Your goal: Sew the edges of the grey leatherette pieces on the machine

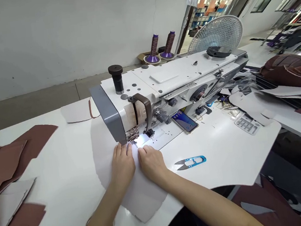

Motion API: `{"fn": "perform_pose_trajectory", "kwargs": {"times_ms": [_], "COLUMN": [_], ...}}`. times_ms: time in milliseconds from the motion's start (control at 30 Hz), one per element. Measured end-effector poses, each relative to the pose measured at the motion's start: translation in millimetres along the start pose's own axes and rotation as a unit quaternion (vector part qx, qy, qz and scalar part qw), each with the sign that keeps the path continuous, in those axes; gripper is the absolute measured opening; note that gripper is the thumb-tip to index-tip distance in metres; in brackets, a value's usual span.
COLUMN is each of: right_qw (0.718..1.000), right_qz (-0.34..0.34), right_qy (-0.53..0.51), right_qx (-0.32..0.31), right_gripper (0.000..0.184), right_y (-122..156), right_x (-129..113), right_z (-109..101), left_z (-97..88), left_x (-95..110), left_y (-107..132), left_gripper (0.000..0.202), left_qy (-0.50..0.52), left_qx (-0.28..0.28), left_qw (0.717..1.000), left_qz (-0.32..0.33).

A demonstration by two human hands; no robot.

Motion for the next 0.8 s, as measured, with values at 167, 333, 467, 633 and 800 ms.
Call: {"fn": "perform_pose_trajectory", "kwargs": {"times_ms": [167,333,467,633,800], "right_qw": [0.998,0.996,0.996,0.997,0.999], "right_qz": [0.040,0.056,0.055,0.051,0.045], "right_qy": [-0.037,-0.071,-0.064,-0.051,-0.025], "right_qx": [-0.013,-0.001,-0.003,0.008,0.005], "right_gripper": [0.015,0.013,0.014,0.017,0.024], "right_y": [-1.7,-1.8,-2.6,-3.6,-3.5], "right_x": [1.0,4.1,4.4,3.0,1.6], "right_z": [-4.4,-3.9,-2.1,-0.9,0.1], "left_z": [-5.8,-4.2,-2.4,-3.8,-12.2], "left_x": [2.7,-0.5,-4.7,-11.0,-35.0], "left_y": [1.4,-0.7,-2.7,-3.0,-27.2], "left_gripper": [0.040,0.040,0.041,0.037,0.037], "left_qy": [-0.012,-0.002,0.007,0.068,0.130], "left_qx": [0.003,-0.002,0.005,0.036,0.033], "left_qw": [1.000,1.000,1.000,0.997,0.977], "left_qz": [0.007,0.003,0.002,-0.024,-0.166]}}
Point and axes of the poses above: each hand's wrist, its own y-axis away from the middle knuckle, its own z-axis out of the palm, x = y × z, the point moved 3 cm from there along -y, towards the middle knuckle, and after that the axes turned 1 degree about -y, right-handed, at the moved point
